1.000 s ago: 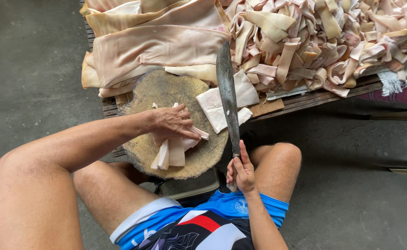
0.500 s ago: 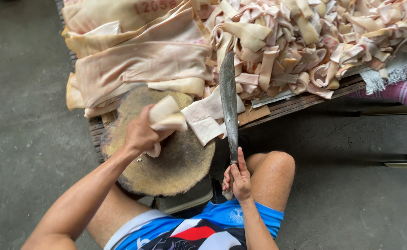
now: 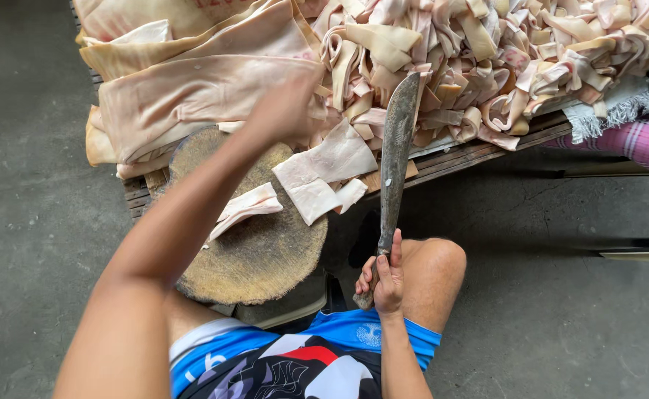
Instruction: The person sits on the floor and uses a large knife to cut sheets of pork skin into strips on a round wooden chopping block. The person repeatedly picks up sheets of skin, slices them into smaller pieces, and moves the cut strips to a pile on a nearby wooden platform.
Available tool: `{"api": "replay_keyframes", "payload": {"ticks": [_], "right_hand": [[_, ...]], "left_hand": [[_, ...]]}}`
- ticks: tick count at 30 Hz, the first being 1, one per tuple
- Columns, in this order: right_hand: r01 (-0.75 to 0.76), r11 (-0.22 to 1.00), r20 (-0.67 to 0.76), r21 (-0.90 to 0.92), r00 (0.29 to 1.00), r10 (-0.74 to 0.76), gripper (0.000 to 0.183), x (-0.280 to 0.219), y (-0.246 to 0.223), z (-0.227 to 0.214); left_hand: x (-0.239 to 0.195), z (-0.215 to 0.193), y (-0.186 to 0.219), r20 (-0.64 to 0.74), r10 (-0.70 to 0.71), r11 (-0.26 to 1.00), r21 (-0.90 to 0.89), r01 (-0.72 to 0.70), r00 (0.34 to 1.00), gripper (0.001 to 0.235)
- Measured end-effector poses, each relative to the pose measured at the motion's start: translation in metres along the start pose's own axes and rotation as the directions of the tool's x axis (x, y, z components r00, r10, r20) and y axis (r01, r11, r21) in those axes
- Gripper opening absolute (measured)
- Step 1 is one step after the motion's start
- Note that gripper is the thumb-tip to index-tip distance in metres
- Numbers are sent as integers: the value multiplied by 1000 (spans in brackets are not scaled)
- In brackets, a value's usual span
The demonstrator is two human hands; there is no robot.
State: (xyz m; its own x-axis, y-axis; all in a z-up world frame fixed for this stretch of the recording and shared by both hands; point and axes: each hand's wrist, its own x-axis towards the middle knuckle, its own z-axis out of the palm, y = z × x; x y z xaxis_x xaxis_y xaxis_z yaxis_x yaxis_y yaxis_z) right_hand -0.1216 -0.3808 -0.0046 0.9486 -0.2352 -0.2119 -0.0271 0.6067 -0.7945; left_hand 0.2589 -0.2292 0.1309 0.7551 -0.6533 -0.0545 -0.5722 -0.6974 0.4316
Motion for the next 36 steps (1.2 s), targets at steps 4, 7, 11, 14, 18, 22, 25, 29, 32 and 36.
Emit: {"api": "replay_keyframes", "payload": {"ticks": [4, 7, 11, 14, 18, 22, 25, 29, 32, 36], "right_hand": [[-44, 999, 16, -4, 999, 44, 71, 7, 1, 1], [-70, 997, 16, 46, 997, 69, 73, 13, 4, 3], [15, 999, 32, 42, 999, -17, 73, 13, 5, 9], [69, 996, 20, 62, 997, -71, 72, 11, 2, 9], [95, 992, 1, 84, 995, -96, 71, 4, -3, 4], [118, 989, -2, 90, 993, -118, 68, 2, -9, 2], [112, 988, -38, 106, 993, -109, 68, 1, -11, 0], [110, 987, -71, 116, 992, -102, 69, -1, -13, 0], [115, 982, -55, 148, 993, -108, 70, 4, -18, 3], [75, 981, -38, 179, 997, -69, 71, 17, -16, 11]], "left_hand": [[-168, 32, -10, 416, -484, 875, 245, 417, 770, 112], [-196, 48, -22, 251, -553, 833, 160, 529, 794, 71], [-167, 52, -30, 290, -558, 829, 185, 527, 777, 47], [-123, 46, -30, 387, -563, 818, 131, 561, 731, 36], [-50, 41, -21, 382, -410, 764, -352, 541, 828, 36], [78, 27, -2, 210, -218, 552, -779, 298, 953, 33], [147, 33, 14, -155, -176, 747, -664, 29, 972, 42], [133, 69, 8, 138, -229, 959, -135, 248, 963, 39], [21, 119, -5, 300, -268, 957, 196, 216, 915, 71], [-36, 138, 10, 95, -308, 929, 243, 278, 947, 69]]}}
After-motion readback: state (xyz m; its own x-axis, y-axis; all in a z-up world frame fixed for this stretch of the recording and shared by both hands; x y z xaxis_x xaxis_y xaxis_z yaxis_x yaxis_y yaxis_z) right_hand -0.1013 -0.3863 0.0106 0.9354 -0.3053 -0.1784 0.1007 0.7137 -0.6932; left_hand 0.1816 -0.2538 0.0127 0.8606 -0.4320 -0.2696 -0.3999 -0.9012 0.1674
